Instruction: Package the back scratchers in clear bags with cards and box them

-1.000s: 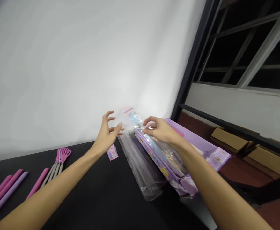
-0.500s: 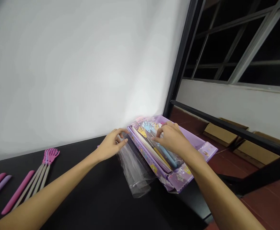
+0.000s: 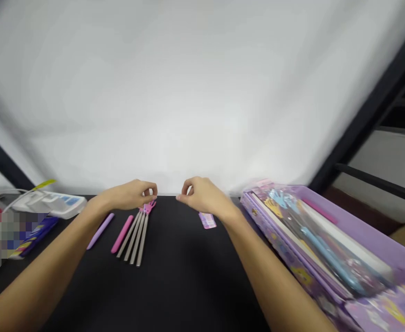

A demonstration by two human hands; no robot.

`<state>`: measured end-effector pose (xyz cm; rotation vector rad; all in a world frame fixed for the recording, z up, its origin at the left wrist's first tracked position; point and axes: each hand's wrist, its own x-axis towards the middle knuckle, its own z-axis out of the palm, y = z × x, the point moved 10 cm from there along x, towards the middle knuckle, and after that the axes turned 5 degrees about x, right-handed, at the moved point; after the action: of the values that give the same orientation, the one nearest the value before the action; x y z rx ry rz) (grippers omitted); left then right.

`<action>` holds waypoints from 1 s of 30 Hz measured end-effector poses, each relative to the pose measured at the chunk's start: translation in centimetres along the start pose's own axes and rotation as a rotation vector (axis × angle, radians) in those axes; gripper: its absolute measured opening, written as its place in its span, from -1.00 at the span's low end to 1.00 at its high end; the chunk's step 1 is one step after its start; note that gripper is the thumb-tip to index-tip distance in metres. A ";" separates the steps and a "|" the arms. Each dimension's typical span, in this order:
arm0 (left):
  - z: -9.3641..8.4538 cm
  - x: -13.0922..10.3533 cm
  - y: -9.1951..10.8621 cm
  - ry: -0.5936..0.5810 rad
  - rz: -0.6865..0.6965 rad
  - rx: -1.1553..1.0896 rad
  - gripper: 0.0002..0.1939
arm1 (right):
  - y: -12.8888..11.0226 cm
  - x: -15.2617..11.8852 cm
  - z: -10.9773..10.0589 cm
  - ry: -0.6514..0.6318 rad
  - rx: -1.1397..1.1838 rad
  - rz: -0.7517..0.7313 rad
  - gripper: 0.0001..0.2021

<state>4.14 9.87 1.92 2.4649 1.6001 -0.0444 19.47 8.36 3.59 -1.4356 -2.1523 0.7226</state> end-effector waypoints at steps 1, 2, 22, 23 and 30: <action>0.5 -0.6 -1.8 -0.022 -0.055 0.042 -0.77 | -0.4 0.8 2.3 -0.061 0.019 0.005 -0.84; 1.0 -1.0 -3.4 -0.043 -0.108 0.080 -0.78 | -0.6 1.6 4.6 -0.122 0.030 0.022 -0.86; 5.7 -3.7 -9.7 -0.393 -0.292 0.005 -0.56 | 1.0 3.1 14.1 -0.132 0.135 0.155 -0.72; 5.7 -3.5 -9.0 -0.390 -0.275 0.005 -0.59 | 1.5 3.3 13.8 -0.115 0.139 0.176 -0.71; 5.6 -2.5 -7.0 -0.324 -0.312 0.150 -0.69 | 3.5 3.1 11.4 -0.052 0.574 0.287 -0.67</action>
<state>-2.79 9.38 -4.31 2.1393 1.8632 -0.5966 13.66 10.37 -7.08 -1.4139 -1.5863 1.3618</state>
